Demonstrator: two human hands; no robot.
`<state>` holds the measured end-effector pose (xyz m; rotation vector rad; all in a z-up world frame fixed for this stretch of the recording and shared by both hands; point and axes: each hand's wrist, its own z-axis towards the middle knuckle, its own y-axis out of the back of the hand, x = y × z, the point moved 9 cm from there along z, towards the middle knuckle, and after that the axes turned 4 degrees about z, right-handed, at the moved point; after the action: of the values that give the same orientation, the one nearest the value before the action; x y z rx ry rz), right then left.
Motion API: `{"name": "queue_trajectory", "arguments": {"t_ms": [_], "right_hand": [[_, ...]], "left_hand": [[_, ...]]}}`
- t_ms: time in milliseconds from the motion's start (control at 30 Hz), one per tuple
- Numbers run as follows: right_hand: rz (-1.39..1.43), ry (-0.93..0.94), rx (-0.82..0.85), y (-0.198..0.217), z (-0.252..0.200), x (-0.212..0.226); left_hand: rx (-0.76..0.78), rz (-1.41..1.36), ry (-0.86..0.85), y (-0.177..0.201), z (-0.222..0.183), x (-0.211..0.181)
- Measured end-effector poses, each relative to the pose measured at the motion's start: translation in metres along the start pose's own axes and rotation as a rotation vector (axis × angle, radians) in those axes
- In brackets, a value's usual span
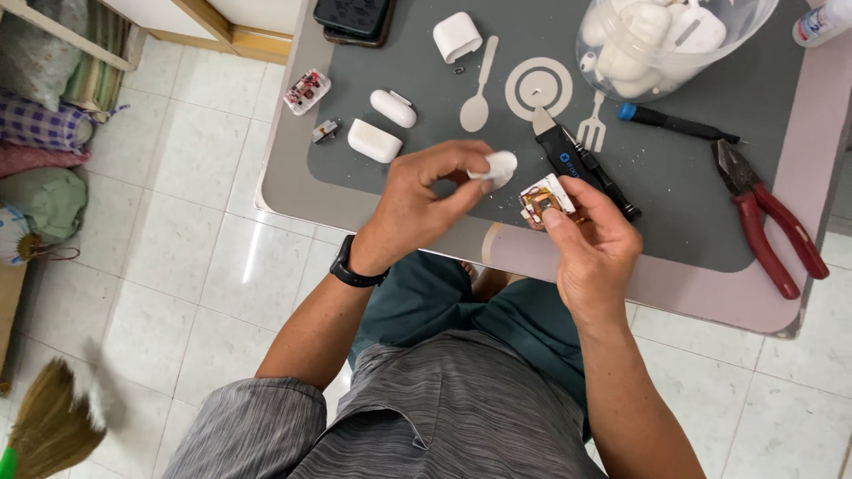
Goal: Repairing an earbud charging case by carefully fitting internal components into the plastic housing
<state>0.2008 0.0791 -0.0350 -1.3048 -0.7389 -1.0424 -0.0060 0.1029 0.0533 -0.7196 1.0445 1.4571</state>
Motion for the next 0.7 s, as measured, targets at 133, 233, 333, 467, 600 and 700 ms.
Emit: {"name": "queue_trajectory", "arguments": {"t_ms": [133,233,333,467,600,700], "right_hand": [[-0.031,-0.001,-0.005,-0.002,-0.001,0.004],[-0.104,0.003,0.018,-0.006,0.001,0.007],[-0.139,0.022,0.041,-0.017,0.0,0.019],[-0.203,0.039,0.078,-0.025,0.0,0.026],[-0.184,0.03,0.1,-0.025,0.003,0.023],[-0.162,-0.02,0.056,-0.014,0.002,0.011]], "left_hand": [[0.065,-0.052,0.022,-0.006,0.004,-0.001],[0.075,-0.142,0.044,-0.007,0.005,0.01],[0.094,-0.347,0.131,-0.012,0.001,0.035],[0.091,-0.511,0.221,-0.016,-0.003,0.044],[0.089,-0.551,0.278,-0.019,-0.004,0.05],[0.1,-0.57,0.302,-0.018,-0.002,0.048]]}}
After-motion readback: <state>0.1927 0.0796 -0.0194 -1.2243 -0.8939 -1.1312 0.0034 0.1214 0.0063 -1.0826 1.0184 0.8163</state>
